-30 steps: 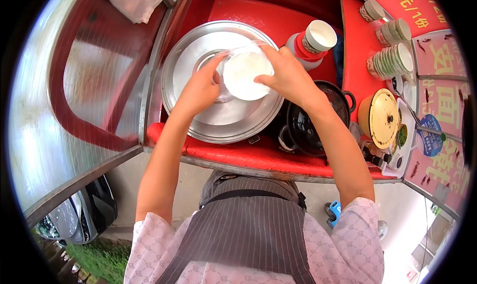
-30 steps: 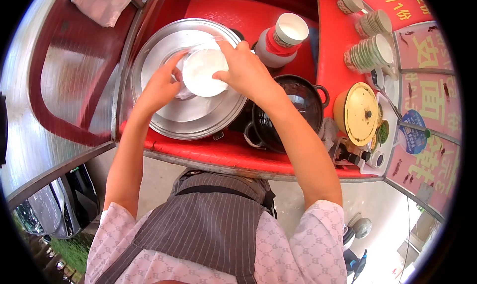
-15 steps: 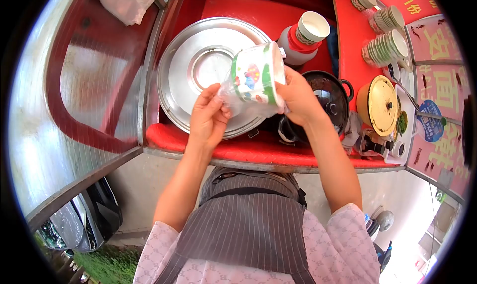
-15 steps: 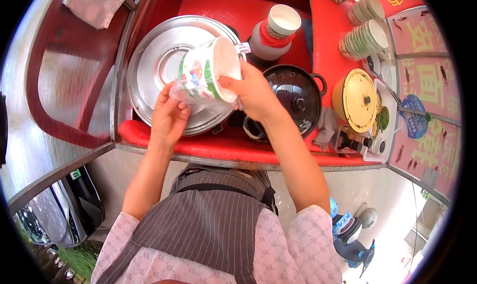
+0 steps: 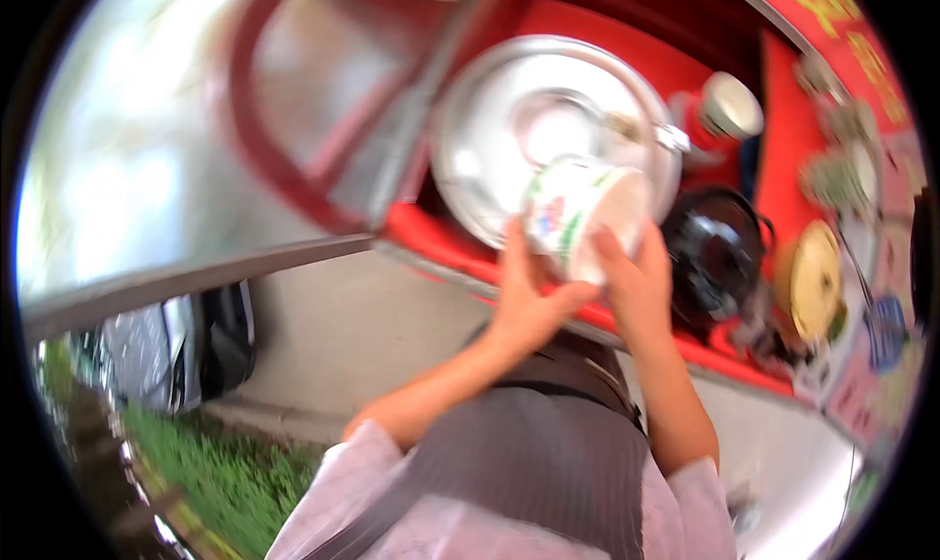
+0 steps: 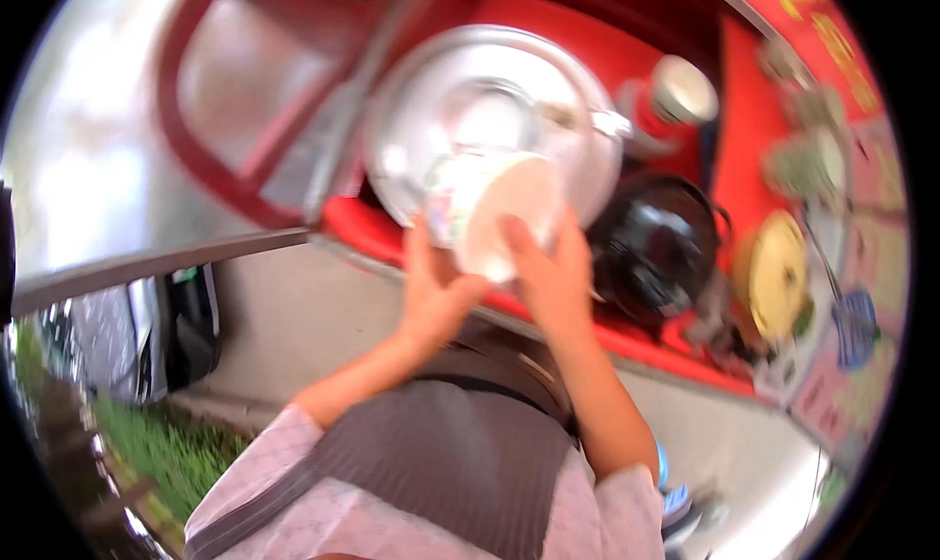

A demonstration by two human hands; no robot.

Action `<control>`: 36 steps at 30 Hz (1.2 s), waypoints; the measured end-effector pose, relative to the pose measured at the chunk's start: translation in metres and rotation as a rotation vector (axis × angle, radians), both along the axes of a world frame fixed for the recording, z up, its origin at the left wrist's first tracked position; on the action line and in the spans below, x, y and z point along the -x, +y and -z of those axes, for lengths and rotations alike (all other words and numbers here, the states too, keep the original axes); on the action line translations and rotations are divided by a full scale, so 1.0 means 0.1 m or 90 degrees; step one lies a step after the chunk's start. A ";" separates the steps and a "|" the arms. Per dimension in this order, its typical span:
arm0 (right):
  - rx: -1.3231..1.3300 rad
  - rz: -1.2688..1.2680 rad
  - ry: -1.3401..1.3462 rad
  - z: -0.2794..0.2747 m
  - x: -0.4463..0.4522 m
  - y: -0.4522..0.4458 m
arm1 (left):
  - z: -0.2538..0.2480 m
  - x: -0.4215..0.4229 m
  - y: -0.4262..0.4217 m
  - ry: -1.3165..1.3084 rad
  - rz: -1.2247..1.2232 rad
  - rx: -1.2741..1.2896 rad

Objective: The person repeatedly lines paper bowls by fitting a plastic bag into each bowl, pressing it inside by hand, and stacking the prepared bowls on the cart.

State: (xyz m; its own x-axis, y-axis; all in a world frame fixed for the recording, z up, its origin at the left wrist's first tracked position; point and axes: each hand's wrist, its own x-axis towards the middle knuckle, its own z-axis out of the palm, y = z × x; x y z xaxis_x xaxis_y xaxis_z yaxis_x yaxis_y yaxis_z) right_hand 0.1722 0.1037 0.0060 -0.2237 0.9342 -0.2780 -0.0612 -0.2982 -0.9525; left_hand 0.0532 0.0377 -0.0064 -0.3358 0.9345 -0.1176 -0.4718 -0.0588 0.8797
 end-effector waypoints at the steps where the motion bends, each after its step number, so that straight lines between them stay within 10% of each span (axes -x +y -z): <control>1: 0.011 -0.020 0.008 -0.02 0.05 -0.06 | -0.04 0.04 0.03 -0.057 -0.027 -0.020; 8: 0.038 -0.064 0.152 -0.06 0.20 -0.33 | -0.08 0.65 -0.19 -0.600 0.016 -0.016; 12: -0.037 -0.050 0.105 0.35 0.16 -0.42 | -0.27 0.72 -0.47 -0.623 0.087 -0.052; 16: -0.316 -0.108 -0.147 0.54 0.17 -0.45 | -0.19 0.73 -0.68 -0.468 0.105 -0.037; 24: -0.226 -0.166 -0.181 0.19 0.21 -0.46 | -0.10 0.84 -0.86 -0.390 0.229 -0.007; 27: -0.372 -0.068 -0.176 -0.24 0.18 -0.61 | -0.19 1.09 -0.78 0.355 0.017 0.124; 34: -0.487 -0.294 -0.387 -0.23 0.38 -0.81 | 0.06 0.68 -0.63 0.475 0.087 -0.006; 36: -0.368 -0.345 -0.349 -0.25 0.40 -0.68 | 0.09 0.66 -0.59 0.189 0.183 0.034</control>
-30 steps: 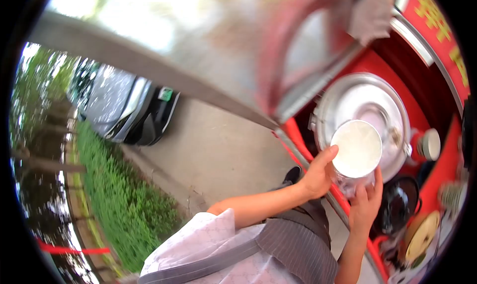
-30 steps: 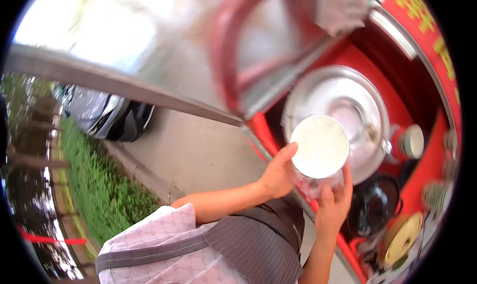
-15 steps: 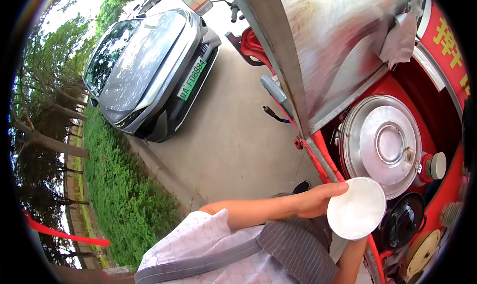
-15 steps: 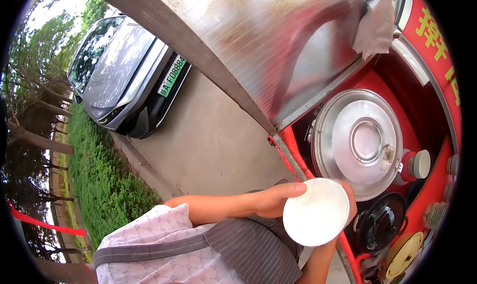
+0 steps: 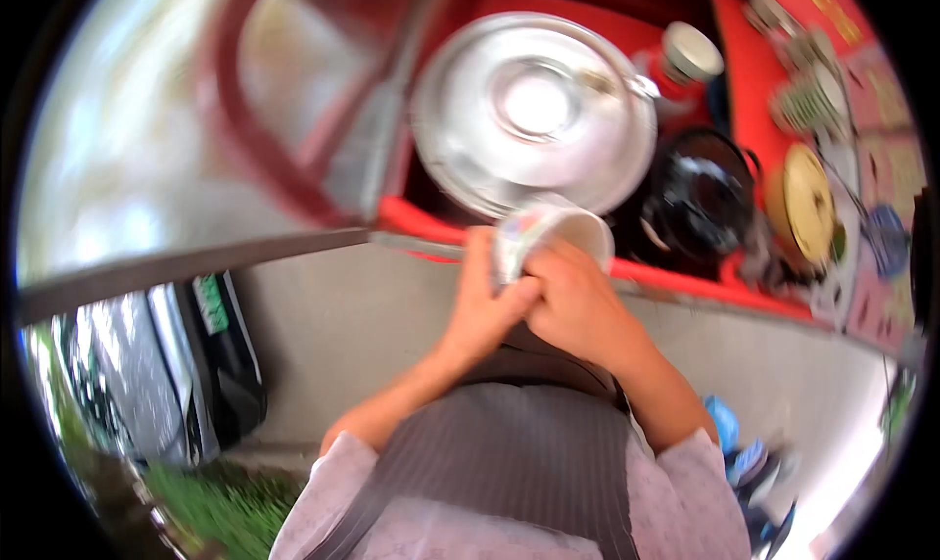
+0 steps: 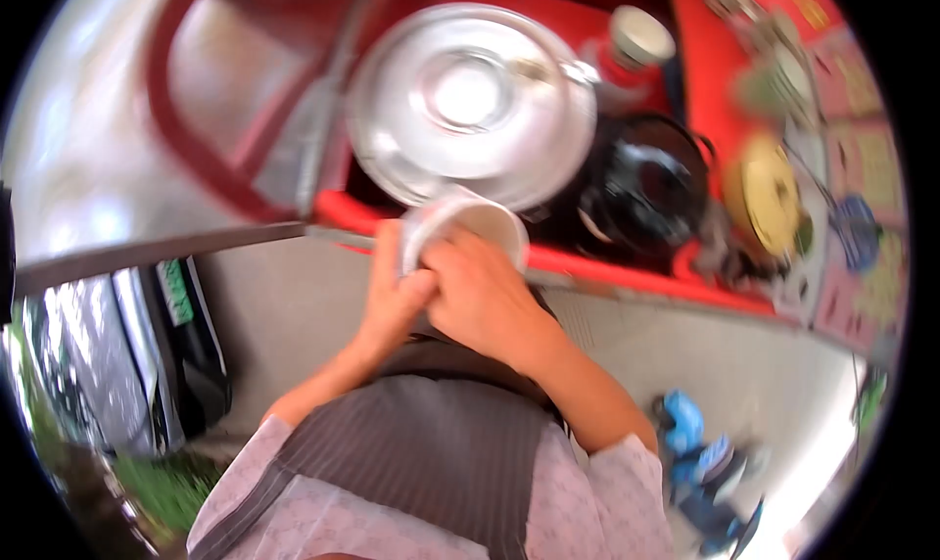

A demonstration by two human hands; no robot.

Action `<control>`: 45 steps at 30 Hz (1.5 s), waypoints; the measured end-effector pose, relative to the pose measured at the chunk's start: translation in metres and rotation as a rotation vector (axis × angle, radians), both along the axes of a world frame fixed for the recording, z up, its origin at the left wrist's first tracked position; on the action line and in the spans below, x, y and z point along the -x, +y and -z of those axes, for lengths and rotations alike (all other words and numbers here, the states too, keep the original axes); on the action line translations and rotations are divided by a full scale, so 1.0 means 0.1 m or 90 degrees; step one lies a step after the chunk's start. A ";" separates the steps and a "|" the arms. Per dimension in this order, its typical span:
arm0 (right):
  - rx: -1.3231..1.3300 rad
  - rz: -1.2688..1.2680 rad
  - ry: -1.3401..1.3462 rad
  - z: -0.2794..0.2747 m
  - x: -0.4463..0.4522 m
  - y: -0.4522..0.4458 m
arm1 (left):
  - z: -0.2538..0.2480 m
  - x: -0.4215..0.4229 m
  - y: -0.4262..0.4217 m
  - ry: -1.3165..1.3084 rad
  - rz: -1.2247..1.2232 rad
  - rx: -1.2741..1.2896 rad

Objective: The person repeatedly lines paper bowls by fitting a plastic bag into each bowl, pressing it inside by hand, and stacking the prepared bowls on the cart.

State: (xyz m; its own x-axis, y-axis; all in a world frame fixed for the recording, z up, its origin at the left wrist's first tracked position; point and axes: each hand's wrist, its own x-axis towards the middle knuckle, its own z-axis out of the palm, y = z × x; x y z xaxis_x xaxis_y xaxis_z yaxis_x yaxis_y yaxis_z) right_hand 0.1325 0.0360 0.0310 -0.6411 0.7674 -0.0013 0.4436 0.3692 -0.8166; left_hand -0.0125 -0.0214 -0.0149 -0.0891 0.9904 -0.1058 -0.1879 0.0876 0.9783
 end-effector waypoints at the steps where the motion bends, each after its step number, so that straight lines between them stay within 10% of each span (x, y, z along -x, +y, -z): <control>1: 0.021 0.014 0.039 0.01 -0.07 0.01 | 0.00 -0.12 0.00 -0.045 -0.006 -0.009; 7: -0.029 0.124 0.116 -0.21 -0.36 0.13 | 0.08 -0.21 0.35 -0.282 0.014 0.071; 12: 0.144 0.460 0.282 -0.24 -0.94 0.30 | 0.05 -0.47 0.68 -0.255 0.021 0.034; 19: 0.101 0.493 0.203 0.13 -1.35 0.53 | 0.15 -1.28 1.08 -0.137 0.054 0.040; 33: -0.105 0.661 0.328 -0.61 -4.99 3.57 | 0.06 -1.76 1.27 -0.108 0.129 0.020; 36: -0.071 0.725 0.093 -0.39 -5.27 4.01 | 0.05 -1.77 1.23 -0.087 0.093 0.047; 38: -0.325 0.720 -0.436 -0.23 -5.37 4.17 | 0.05 -1.76 1.22 -0.067 0.079 0.058; 45: -0.244 0.744 -0.469 -0.07 -5.23 4.30 | 0.09 -1.74 1.35 -0.083 0.081 0.063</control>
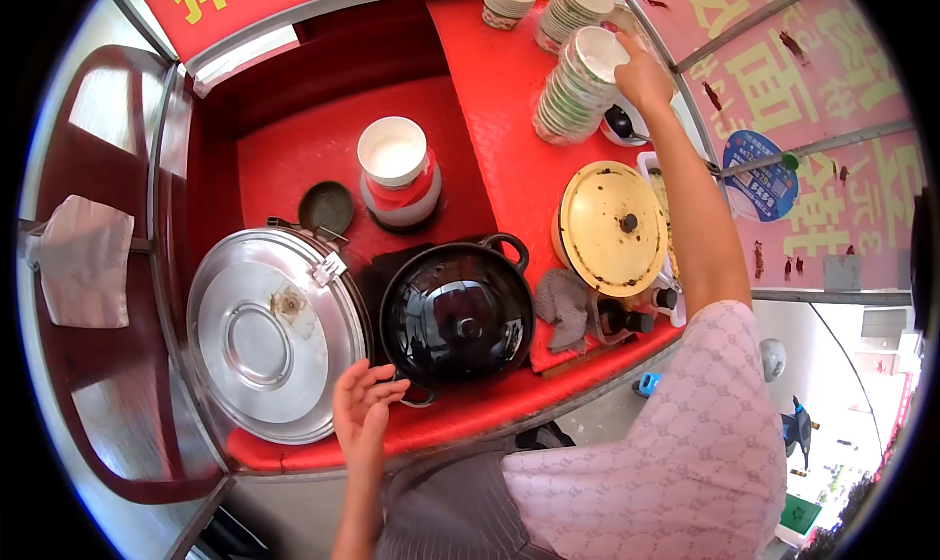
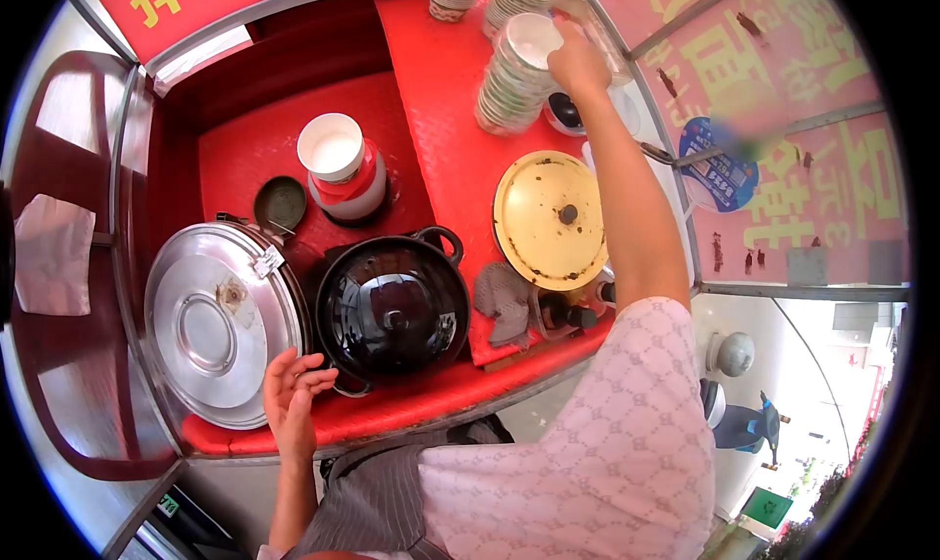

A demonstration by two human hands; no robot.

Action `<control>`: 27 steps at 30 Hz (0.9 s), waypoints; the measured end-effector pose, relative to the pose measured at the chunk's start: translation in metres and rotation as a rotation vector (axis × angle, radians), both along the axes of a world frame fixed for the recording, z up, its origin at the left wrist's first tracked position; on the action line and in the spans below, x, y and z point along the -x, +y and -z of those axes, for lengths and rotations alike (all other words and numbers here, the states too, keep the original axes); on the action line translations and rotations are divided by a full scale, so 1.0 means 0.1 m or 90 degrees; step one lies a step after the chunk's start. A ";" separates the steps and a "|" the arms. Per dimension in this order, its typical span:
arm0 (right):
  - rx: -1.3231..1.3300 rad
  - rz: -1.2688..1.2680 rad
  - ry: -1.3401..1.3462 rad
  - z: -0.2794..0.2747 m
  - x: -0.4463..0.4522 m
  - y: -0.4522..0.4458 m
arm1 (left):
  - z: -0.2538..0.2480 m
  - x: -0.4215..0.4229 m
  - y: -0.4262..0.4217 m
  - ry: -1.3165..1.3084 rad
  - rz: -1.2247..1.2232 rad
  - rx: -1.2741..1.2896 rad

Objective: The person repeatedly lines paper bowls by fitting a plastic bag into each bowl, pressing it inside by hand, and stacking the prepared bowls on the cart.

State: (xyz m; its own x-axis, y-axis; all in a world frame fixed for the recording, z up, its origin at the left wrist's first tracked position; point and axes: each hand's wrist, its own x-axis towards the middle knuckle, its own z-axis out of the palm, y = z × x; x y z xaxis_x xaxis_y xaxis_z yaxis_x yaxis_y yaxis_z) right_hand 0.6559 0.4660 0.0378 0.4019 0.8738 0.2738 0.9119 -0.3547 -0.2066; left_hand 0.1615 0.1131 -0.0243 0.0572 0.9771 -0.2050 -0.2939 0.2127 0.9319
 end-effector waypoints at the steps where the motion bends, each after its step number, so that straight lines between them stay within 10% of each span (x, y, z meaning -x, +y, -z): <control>1: -0.001 -0.001 0.002 -0.03 -0.03 0.03 | -0.02 0.00 0.02 0.002 -0.001 -0.001; 13: 0.057 -0.144 -0.184 0.01 0.51 0.01 | -0.02 -0.01 -0.03 0.043 0.022 0.005; 18: 0.011 -0.189 0.081 0.33 -0.22 0.23 | 0.04 -0.09 -0.07 0.027 0.048 0.028; 23: -0.079 -0.207 -0.289 0.34 0.59 -0.31 | 0.05 -0.15 0.01 0.036 0.055 0.064; 27: -0.037 -0.173 -0.266 0.38 0.45 -0.14 | -0.02 -0.18 0.11 0.033 0.107 0.061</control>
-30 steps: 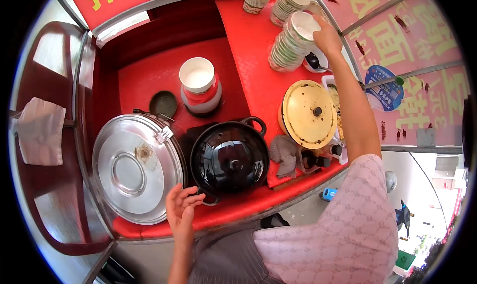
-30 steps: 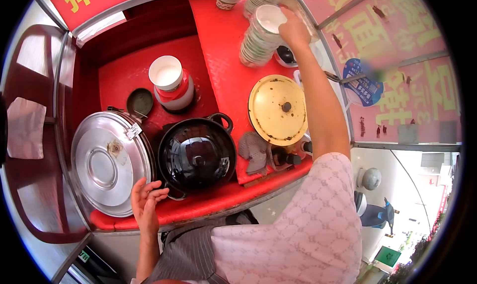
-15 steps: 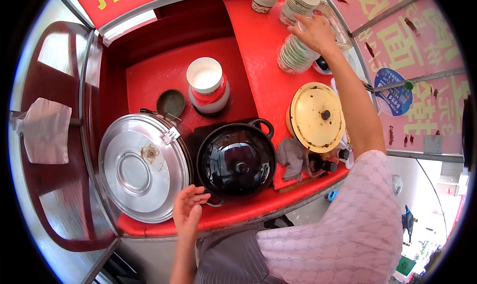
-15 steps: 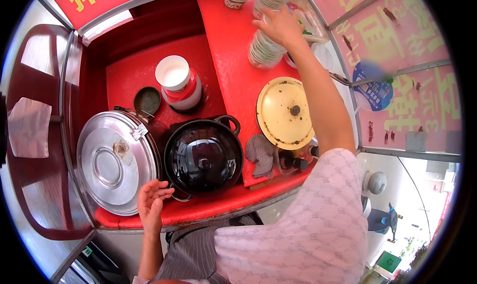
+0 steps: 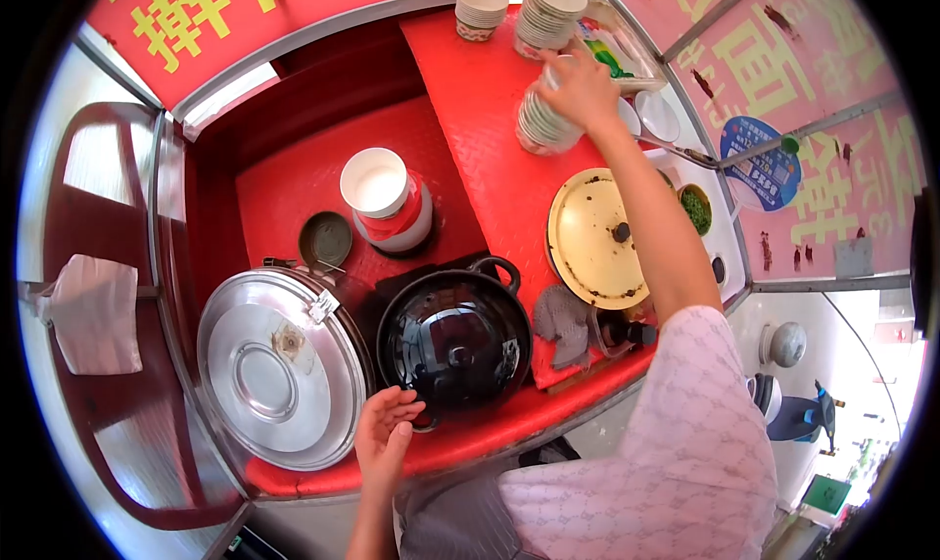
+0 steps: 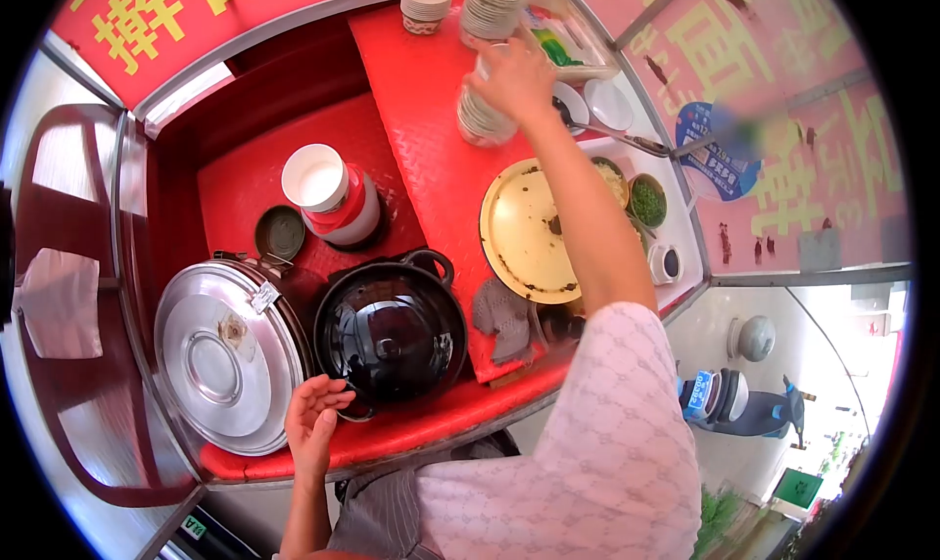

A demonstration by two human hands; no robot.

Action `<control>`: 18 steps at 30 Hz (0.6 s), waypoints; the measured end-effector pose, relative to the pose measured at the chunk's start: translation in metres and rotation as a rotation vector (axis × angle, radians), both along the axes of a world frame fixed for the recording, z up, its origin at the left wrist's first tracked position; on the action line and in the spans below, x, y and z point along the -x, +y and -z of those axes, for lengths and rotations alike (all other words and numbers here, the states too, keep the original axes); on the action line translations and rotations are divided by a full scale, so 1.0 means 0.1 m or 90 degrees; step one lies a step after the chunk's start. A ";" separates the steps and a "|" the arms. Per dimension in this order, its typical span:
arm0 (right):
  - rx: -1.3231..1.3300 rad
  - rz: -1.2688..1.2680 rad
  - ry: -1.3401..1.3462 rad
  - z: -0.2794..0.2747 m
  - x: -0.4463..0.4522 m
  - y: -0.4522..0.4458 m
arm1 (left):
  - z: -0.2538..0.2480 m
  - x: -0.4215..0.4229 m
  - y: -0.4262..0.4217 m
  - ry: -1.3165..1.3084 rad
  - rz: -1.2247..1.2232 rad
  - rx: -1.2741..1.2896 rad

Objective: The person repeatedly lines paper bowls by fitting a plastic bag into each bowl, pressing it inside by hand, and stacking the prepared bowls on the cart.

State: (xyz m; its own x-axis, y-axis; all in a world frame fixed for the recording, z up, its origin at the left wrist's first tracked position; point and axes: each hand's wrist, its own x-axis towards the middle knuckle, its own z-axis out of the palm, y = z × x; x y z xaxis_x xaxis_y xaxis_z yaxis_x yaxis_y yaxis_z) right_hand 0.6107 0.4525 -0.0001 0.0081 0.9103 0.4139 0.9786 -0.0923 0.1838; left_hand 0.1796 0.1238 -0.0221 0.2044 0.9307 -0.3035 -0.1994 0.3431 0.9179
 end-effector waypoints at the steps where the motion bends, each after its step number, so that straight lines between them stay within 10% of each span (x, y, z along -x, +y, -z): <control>1: 0.057 0.024 0.109 -0.05 -0.11 0.11 | 0.00 0.01 0.00 0.002 0.004 -0.002; 18: 0.052 0.098 0.096 -0.23 -0.27 0.58 | 0.04 0.08 -0.02 0.082 -0.058 0.002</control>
